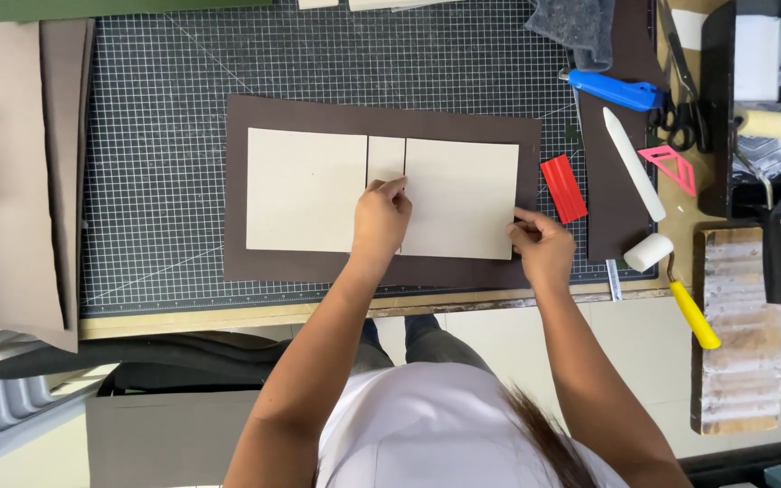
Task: Assembling a book cover by applying glue to cardboard inserts and positioning them on a cover material.
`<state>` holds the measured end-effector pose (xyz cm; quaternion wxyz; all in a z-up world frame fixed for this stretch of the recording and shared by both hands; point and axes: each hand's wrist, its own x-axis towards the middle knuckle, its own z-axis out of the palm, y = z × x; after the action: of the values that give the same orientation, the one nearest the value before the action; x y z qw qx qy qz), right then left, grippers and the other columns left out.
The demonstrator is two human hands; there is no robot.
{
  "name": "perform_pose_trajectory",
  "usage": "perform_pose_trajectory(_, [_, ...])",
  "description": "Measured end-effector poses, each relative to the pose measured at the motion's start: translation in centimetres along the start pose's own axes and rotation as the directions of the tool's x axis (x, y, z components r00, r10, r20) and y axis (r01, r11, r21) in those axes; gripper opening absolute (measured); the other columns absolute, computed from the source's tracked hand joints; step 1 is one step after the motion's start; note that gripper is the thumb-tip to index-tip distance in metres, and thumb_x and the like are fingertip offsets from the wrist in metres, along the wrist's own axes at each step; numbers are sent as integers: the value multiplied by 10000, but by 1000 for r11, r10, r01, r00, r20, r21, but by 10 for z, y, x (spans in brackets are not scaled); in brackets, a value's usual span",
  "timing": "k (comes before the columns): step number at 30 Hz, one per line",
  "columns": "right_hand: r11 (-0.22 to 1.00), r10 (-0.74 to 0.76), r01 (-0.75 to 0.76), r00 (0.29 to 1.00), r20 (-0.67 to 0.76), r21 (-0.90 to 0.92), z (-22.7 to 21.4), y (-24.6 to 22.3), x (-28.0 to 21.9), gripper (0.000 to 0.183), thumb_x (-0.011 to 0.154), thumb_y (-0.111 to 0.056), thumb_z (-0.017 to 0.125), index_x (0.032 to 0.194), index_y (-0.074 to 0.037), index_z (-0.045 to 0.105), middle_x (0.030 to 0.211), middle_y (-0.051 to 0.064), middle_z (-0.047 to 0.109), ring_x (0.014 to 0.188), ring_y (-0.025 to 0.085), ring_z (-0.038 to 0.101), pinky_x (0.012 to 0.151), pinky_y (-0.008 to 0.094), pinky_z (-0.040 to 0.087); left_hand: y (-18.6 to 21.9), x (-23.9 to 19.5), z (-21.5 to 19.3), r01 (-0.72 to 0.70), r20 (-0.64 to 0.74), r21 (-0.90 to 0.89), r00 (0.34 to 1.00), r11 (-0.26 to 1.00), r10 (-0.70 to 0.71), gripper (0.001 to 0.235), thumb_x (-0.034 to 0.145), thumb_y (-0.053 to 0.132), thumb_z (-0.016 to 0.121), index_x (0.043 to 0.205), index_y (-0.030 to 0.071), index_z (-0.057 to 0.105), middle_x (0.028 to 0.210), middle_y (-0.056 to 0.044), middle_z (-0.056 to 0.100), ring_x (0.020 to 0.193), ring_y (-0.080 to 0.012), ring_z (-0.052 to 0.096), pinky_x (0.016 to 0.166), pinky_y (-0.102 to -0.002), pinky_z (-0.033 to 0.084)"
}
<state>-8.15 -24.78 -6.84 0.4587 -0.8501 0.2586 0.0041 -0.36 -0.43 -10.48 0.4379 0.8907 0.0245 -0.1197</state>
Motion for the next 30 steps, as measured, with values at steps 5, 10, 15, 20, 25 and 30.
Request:
perform_pose_trajectory(5, [1000,9,-9,1000,-6,11,1,4,0,295,891,35,756,1170,-60,770,934,180,737,787,204,712,645,297,640,-5,1,5,-24,-16,24,1000,999,25,308,925,9,614,1205,22,739,1004,-182,701,877,-313,765,723,-345,665])
perform_pose_trajectory(10, [1000,13,-13,1000,-9,17,2,4,1,296,887,38,751,1164,-63,773,922,169,737,778,183,707,633,281,637,-6,3,6,-31,-7,54,999,998,32,305,929,24,612,1206,23,740,995,-184,706,865,-304,764,725,-352,664])
perform_pose_trajectory(15, [1000,7,-7,1000,-3,23,2,5,2,304,888,49,748,1170,-61,771,923,175,735,759,178,698,626,275,631,-2,4,5,-37,-8,97,999,995,38,300,919,23,627,1195,20,746,985,-180,709,855,-294,766,717,-343,661])
perform_pose_trajectory(20, [1000,6,-6,1000,2,25,2,7,2,302,894,50,743,1173,-62,772,921,174,736,753,175,698,621,275,631,-2,5,6,-38,9,120,999,992,38,302,918,22,625,1195,16,745,976,-181,708,849,-293,765,720,-350,660])
perform_pose_trajectory(25, [1000,-8,8,1000,-5,27,2,7,2,312,884,62,742,1169,-60,772,909,181,733,724,165,688,602,268,622,-4,9,6,-70,21,167,997,983,68,300,908,16,632,1184,13,749,960,-176,708,839,-299,764,714,-354,659])
perform_pose_trajectory(30, [1000,-15,14,1000,11,27,2,12,5,305,893,62,731,1176,-48,767,917,184,729,729,159,685,598,263,624,-9,15,12,-85,30,228,996,970,80,291,893,2,643,1161,10,757,939,-178,713,820,-296,766,702,-354,660])
